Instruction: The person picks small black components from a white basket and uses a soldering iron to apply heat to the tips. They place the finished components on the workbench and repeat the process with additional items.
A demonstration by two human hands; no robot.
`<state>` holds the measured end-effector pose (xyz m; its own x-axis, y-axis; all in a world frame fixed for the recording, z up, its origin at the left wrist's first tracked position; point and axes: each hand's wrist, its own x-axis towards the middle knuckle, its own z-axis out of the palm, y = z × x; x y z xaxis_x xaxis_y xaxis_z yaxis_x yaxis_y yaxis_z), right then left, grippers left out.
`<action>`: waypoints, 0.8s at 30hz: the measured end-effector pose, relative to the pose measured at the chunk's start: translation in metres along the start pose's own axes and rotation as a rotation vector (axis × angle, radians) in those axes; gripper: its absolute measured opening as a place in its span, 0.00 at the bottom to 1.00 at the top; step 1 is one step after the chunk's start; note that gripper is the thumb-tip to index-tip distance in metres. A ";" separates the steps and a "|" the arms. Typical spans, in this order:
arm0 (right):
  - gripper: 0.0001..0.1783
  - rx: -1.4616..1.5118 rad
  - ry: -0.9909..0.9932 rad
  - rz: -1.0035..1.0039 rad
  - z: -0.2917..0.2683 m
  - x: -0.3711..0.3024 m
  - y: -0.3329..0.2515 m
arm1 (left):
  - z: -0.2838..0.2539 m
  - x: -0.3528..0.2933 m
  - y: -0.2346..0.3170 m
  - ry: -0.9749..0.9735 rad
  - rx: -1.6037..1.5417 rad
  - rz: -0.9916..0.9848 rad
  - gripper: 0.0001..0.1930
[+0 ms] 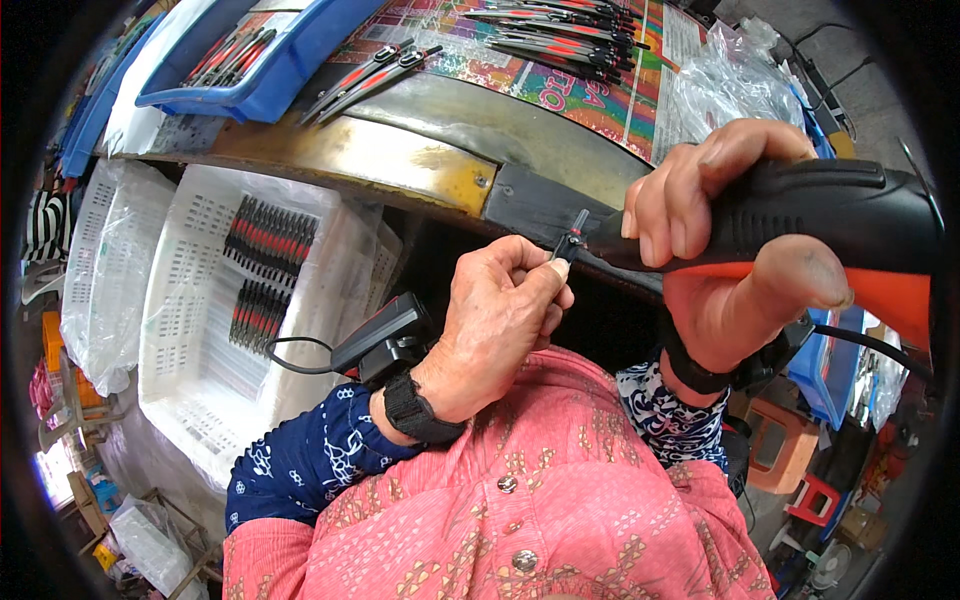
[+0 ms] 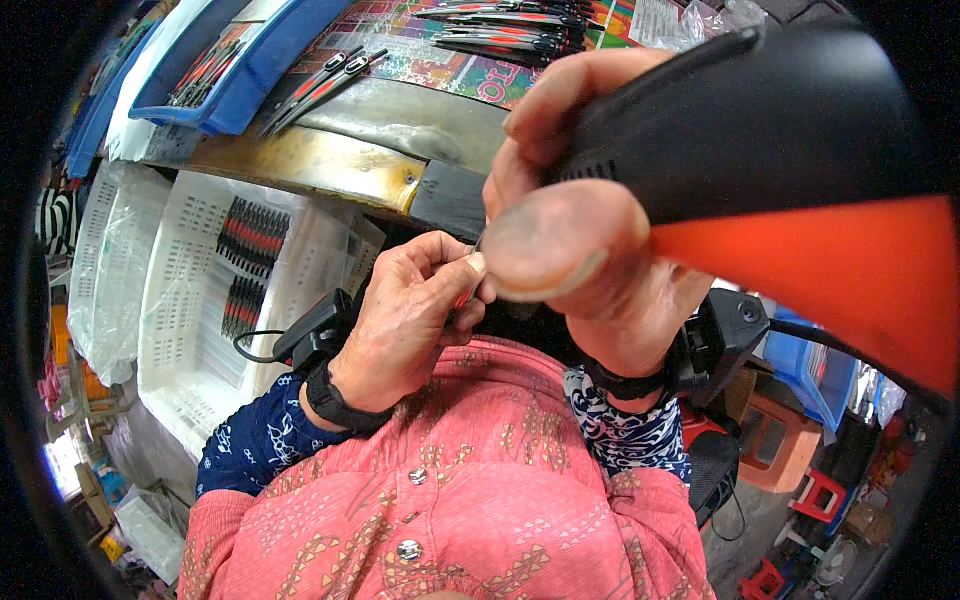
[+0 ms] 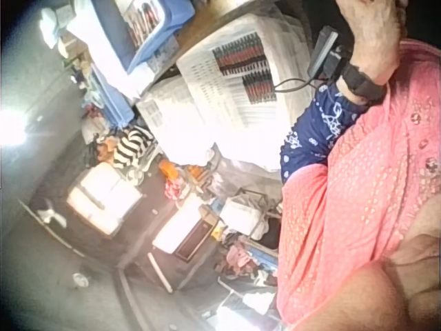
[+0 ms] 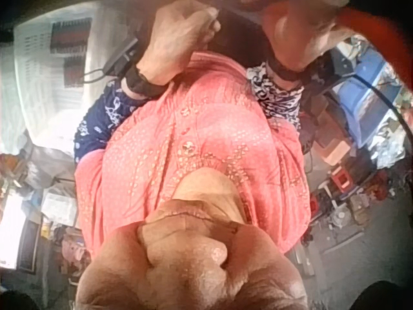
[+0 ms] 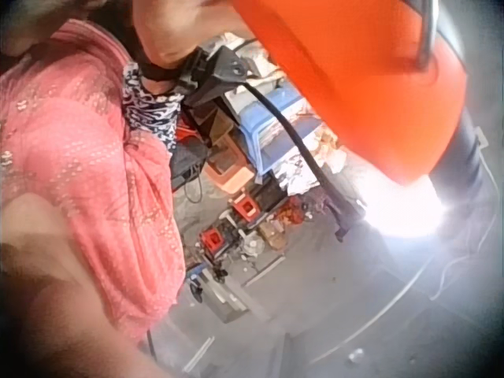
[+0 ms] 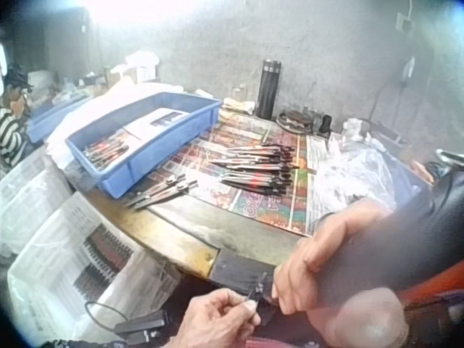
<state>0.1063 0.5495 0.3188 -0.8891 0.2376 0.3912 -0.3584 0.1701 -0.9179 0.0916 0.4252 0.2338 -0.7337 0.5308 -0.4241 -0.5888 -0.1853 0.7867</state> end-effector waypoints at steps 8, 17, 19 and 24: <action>0.45 0.193 -0.230 -0.120 -0.015 0.008 0.008 | -0.006 0.001 -0.001 -0.016 0.022 -0.012 0.06; 0.46 0.132 -0.106 -0.151 -0.010 0.001 0.013 | -0.009 0.002 -0.003 -0.023 0.029 0.009 0.05; 0.46 0.114 -0.084 -0.144 -0.006 0.001 0.013 | -0.009 0.002 -0.003 -0.022 0.034 0.001 0.06; 0.45 0.096 -0.060 -0.129 -0.002 0.002 0.013 | -0.010 0.002 -0.002 -0.018 0.037 -0.010 0.06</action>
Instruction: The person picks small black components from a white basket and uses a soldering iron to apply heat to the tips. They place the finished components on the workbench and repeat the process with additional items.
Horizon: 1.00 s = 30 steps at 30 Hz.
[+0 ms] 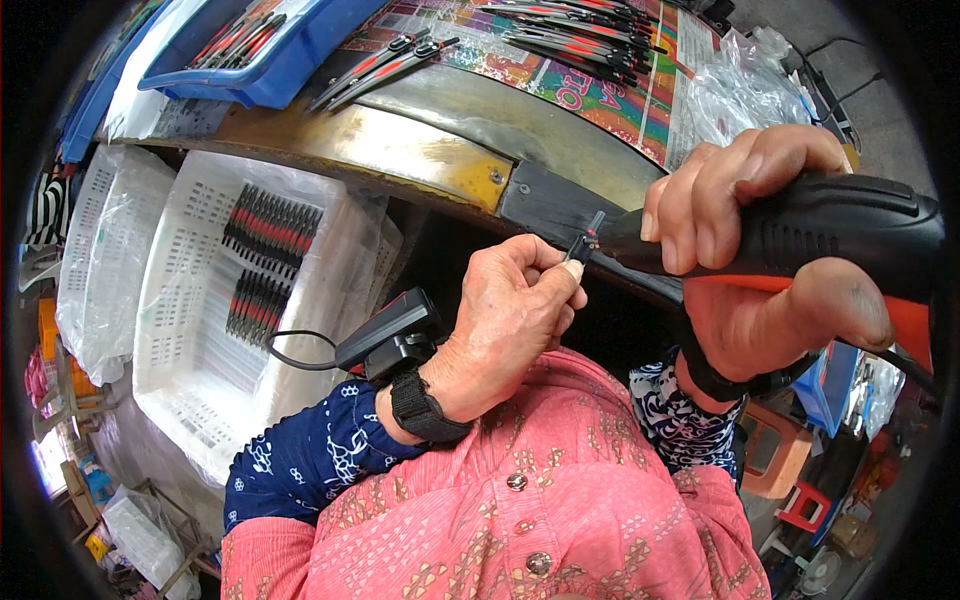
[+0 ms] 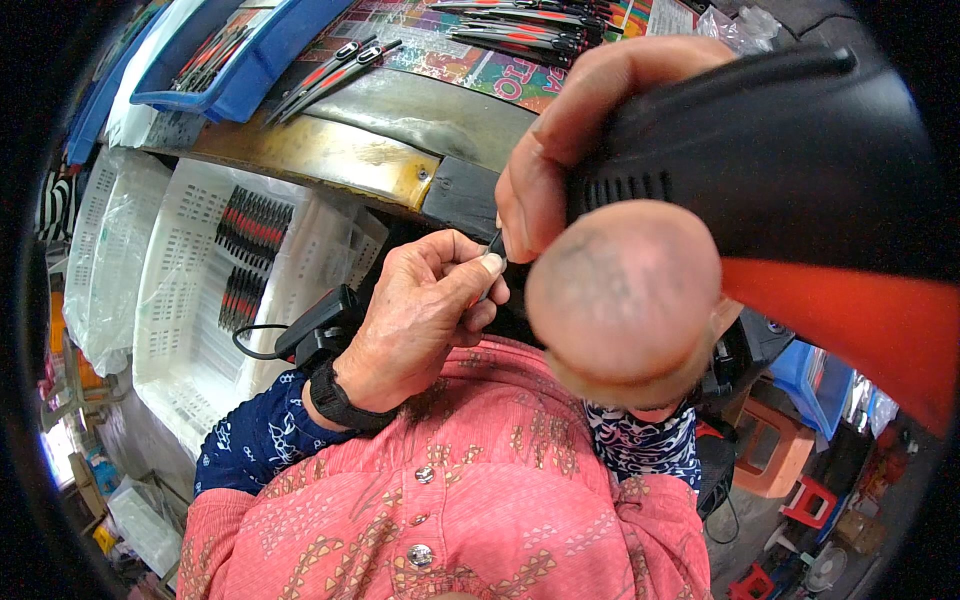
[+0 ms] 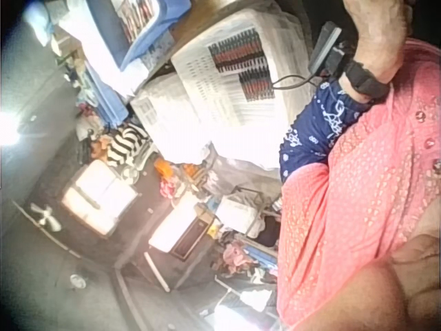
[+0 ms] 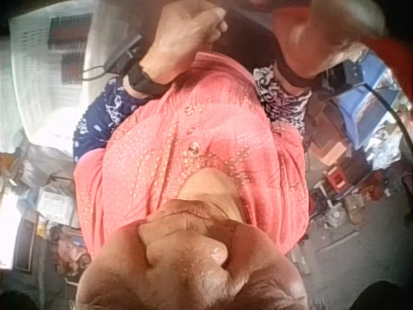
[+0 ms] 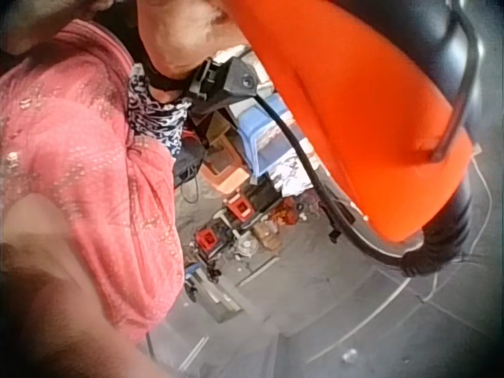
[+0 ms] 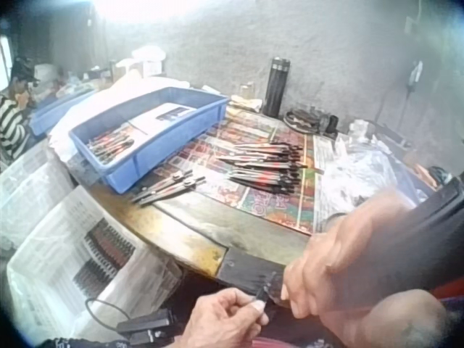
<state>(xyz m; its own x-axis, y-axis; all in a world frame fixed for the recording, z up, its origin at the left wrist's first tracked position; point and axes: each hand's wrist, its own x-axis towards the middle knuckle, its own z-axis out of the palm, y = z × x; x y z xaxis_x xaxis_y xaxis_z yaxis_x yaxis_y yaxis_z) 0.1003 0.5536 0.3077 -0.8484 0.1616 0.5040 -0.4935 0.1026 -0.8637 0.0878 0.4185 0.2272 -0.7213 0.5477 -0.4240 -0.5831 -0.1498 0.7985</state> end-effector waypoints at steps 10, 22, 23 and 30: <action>0.44 -0.012 0.021 0.011 0.003 0.000 0.000 | -0.001 0.001 0.000 -0.015 -0.024 -0.008 0.06; 0.43 -0.023 0.043 0.042 0.009 0.003 0.000 | 0.002 -0.001 -0.001 0.040 -0.038 0.037 0.06; 0.43 -0.023 0.045 0.048 0.009 0.004 0.000 | 0.003 -0.001 -0.001 0.034 -0.039 0.024 0.06; 0.42 -0.006 0.065 0.095 0.015 0.005 -0.001 | 0.006 -0.004 -0.002 0.049 -0.051 0.020 0.06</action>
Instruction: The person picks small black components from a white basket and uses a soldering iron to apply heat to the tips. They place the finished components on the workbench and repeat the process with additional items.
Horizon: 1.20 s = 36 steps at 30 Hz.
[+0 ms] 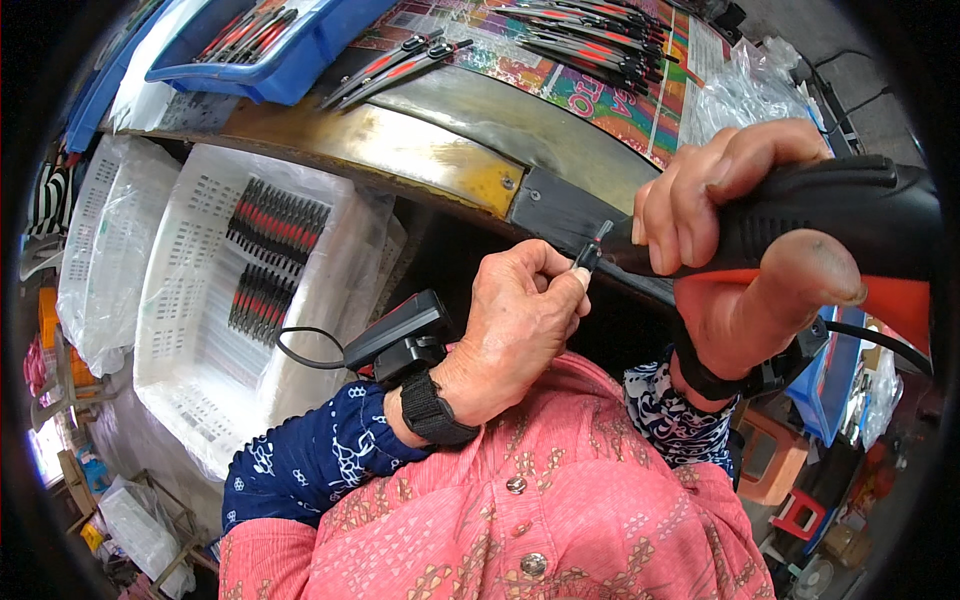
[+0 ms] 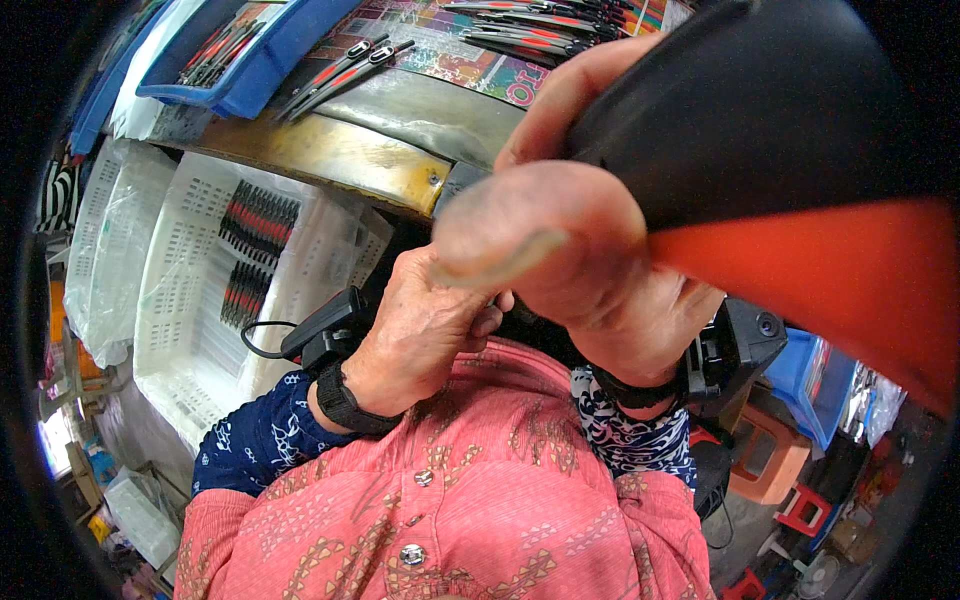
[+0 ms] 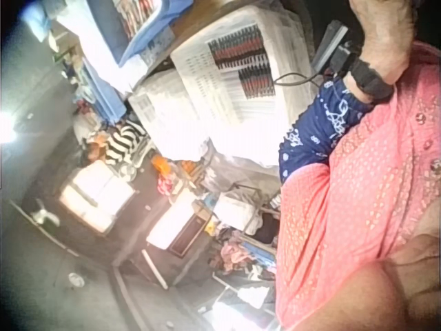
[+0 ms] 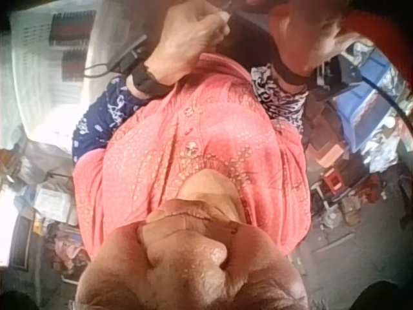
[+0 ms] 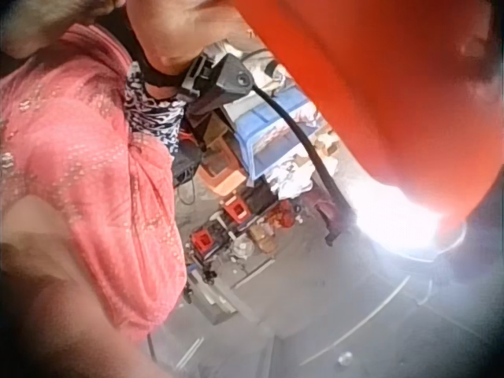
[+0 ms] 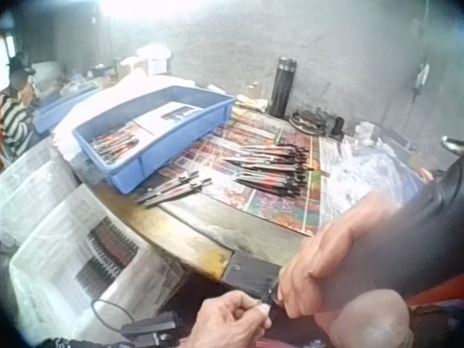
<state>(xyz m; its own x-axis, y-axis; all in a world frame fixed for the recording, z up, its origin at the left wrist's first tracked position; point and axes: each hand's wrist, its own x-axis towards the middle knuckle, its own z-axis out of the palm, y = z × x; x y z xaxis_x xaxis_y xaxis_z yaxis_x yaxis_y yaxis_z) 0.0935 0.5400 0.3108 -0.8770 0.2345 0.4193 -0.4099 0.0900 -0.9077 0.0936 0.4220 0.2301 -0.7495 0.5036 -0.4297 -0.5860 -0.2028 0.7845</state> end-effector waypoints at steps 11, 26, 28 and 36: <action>0.41 -0.139 0.024 -0.090 0.002 0.002 0.000 | 0.001 0.000 0.002 -0.014 0.068 0.013 0.06; 0.43 0.108 -0.017 -0.115 -0.018 -0.009 -0.014 | -0.013 -0.009 0.014 -0.060 0.260 0.205 0.12; 0.42 0.174 -0.025 -0.153 -0.027 -0.009 -0.017 | -0.021 -0.003 0.024 -0.070 0.332 0.342 0.12; 0.38 0.089 0.033 -0.150 -0.039 -0.017 -0.022 | -0.062 0.059 0.085 0.418 1.229 1.101 0.09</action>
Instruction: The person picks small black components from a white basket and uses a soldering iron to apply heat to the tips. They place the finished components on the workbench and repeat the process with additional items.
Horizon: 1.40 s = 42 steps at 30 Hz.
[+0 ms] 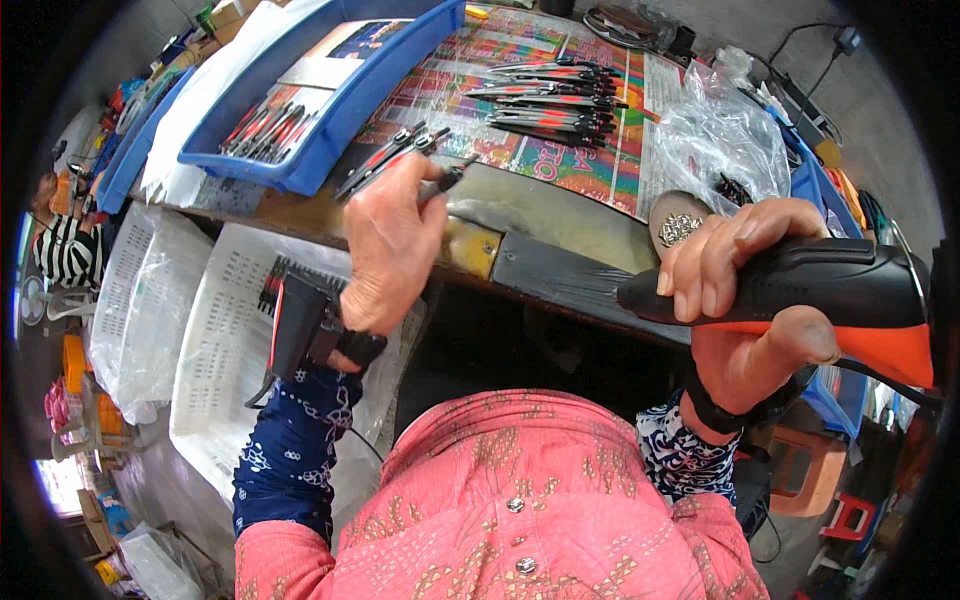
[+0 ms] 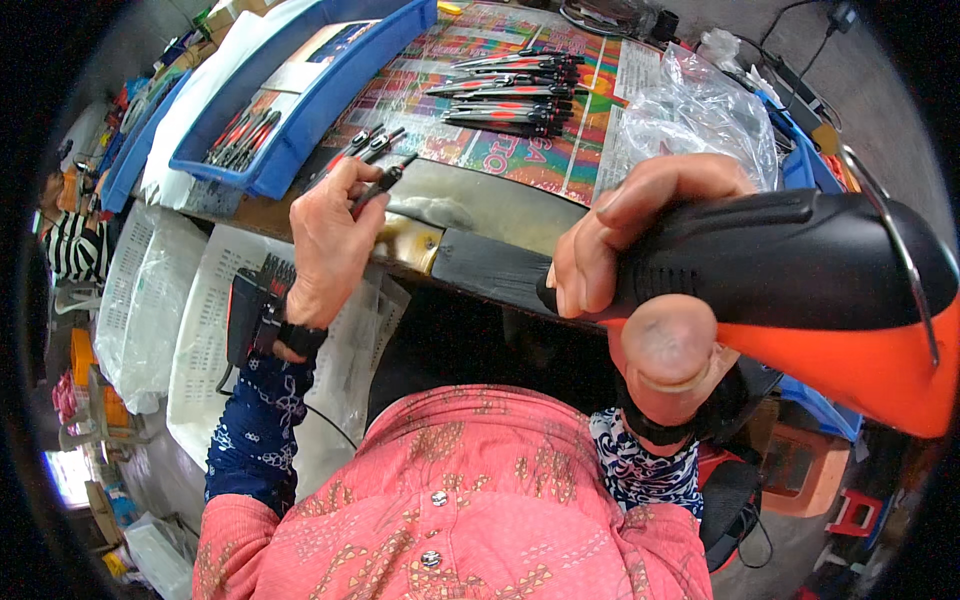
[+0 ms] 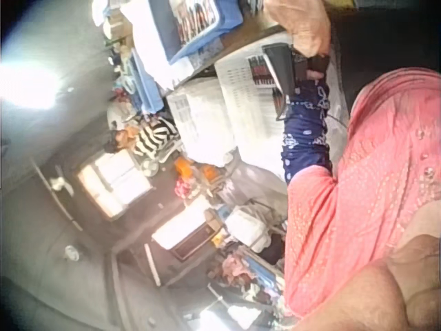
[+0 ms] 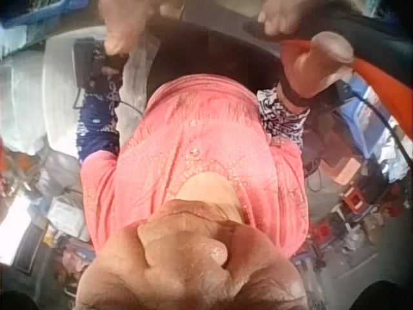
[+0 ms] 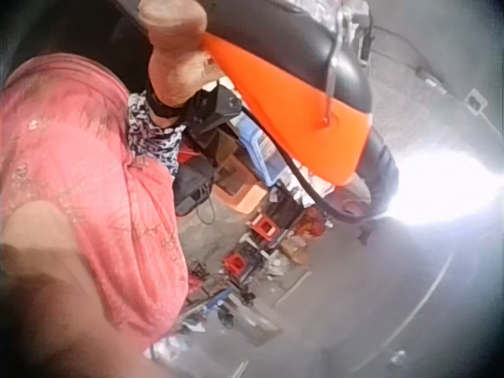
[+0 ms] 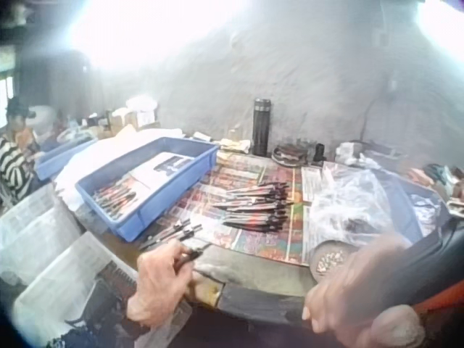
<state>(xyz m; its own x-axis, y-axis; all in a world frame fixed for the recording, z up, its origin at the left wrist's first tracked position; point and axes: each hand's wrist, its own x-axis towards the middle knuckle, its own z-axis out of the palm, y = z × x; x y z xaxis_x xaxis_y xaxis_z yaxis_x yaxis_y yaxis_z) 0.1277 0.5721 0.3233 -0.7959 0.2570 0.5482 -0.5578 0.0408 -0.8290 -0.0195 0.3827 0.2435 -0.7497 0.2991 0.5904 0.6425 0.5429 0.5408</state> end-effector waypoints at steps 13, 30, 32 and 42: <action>0.37 0.019 0.068 0.042 -0.018 0.002 0.004 | 0.023 0.041 -0.031 -0.019 0.543 0.270 0.11; 0.35 0.065 0.107 0.050 -0.041 0.005 0.015 | 0.113 0.090 0.022 -0.106 0.276 0.497 0.10; 0.34 0.076 0.104 0.038 -0.042 0.006 0.017 | 0.118 0.090 0.020 -0.123 0.306 0.488 0.10; 0.33 0.067 0.109 0.018 -0.040 0.005 0.015 | 0.116 0.089 0.022 -0.013 0.260 0.556 0.05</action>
<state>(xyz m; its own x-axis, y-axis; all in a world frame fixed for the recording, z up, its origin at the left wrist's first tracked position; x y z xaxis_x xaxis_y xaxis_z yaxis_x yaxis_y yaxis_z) 0.1245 0.6128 0.3090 -0.7778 0.3606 0.5148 -0.5608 -0.0285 -0.8274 -0.0905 0.5120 0.2387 -0.3162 0.6010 0.7340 0.8794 0.4759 -0.0108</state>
